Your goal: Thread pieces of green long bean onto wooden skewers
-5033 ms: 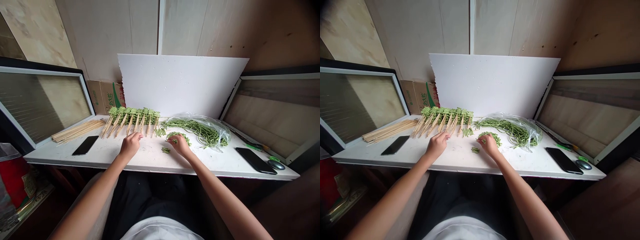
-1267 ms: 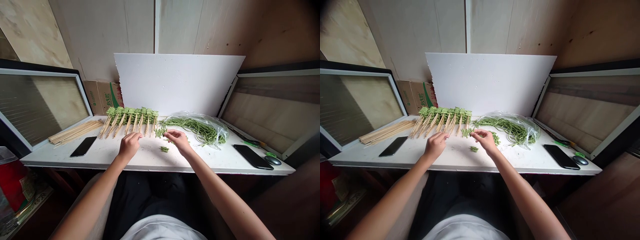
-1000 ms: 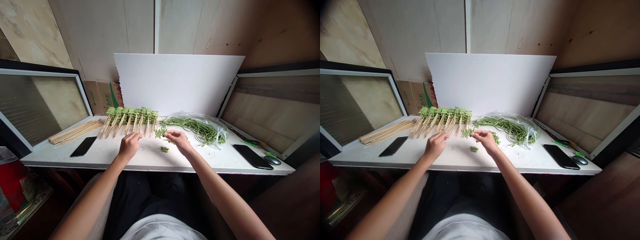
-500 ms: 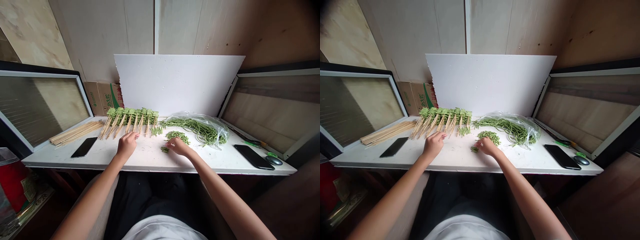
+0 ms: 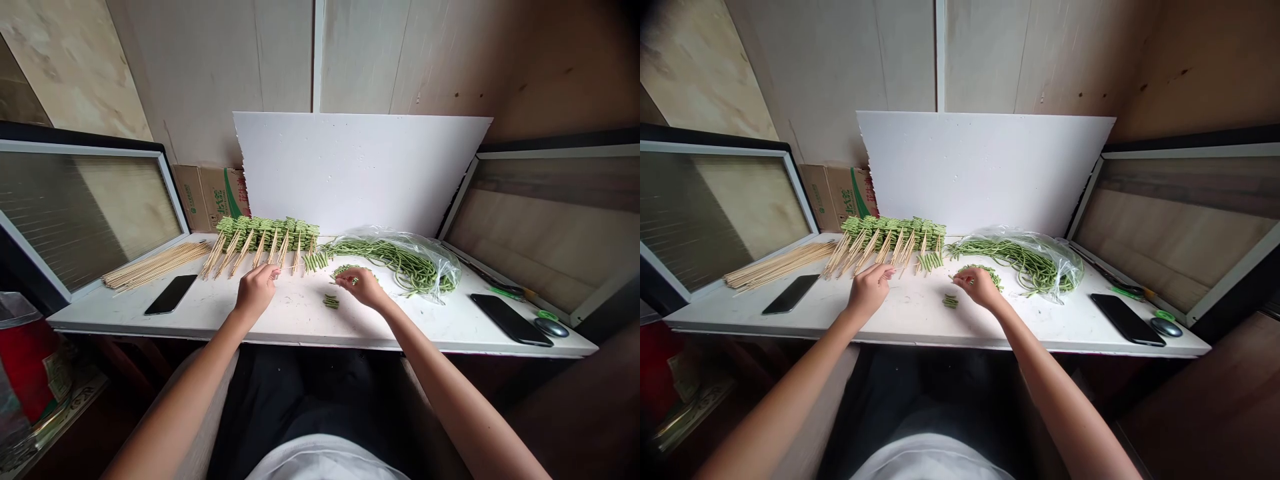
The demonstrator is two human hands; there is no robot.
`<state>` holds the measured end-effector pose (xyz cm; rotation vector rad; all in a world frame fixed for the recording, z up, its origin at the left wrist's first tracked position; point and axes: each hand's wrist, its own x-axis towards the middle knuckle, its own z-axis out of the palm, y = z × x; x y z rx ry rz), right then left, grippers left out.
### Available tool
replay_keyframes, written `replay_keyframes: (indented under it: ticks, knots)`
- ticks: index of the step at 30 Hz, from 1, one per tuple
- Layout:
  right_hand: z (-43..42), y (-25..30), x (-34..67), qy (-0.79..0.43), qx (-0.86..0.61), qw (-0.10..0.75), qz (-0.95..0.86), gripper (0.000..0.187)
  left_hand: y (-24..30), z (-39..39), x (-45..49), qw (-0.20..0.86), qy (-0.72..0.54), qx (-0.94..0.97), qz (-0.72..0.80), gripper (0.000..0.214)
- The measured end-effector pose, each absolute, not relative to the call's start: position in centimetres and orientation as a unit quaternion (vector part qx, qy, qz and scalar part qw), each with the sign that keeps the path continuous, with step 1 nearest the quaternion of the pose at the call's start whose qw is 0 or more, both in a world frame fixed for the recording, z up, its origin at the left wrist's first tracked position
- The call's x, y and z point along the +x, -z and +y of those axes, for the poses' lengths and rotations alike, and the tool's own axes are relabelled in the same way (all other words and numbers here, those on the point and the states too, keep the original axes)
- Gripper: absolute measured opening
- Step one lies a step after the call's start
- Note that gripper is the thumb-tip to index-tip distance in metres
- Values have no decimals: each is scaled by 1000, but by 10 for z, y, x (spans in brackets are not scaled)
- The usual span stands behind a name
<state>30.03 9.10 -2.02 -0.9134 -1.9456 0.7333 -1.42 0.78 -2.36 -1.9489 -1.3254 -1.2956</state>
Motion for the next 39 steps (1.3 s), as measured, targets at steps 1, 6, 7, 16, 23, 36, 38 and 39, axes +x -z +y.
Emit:
replay_keyframes:
  ticks: [1, 6, 7, 16, 23, 36, 38, 39]
  knots:
    - [90, 16, 301, -343, -368, 440, -744, 31, 23, 7, -13, 221, 472, -705, -482, 40]
    - [82, -2, 300, -574, -311, 504, -566, 43, 21, 4, -7, 210, 482, -706, -475, 35]
    - [80, -3, 299, -592, -298, 508, -550, 43, 21, 3, -5, 208, 486, -706, -472, 35]
    - [77, 2, 292, -646, -246, 510, -512, 30, 20, 1, 3, 207, 493, -714, -453, 36]
    - [77, 4, 288, -667, -239, 513, -484, 29, 19, 0, 5, 204, 490, -715, -455, 38]
    - [76, 3, 288, -656, -254, 516, -489, 33, 21, 1, 3, 213, 467, -715, -475, 38]
    - [75, 2, 287, -649, -259, 518, -493, 35, 21, 1, 2, 213, 467, -713, -477, 39]
    - [74, 1, 287, -647, -261, 519, -495, 35, 21, 1, 2, 213, 467, -713, -478, 39]
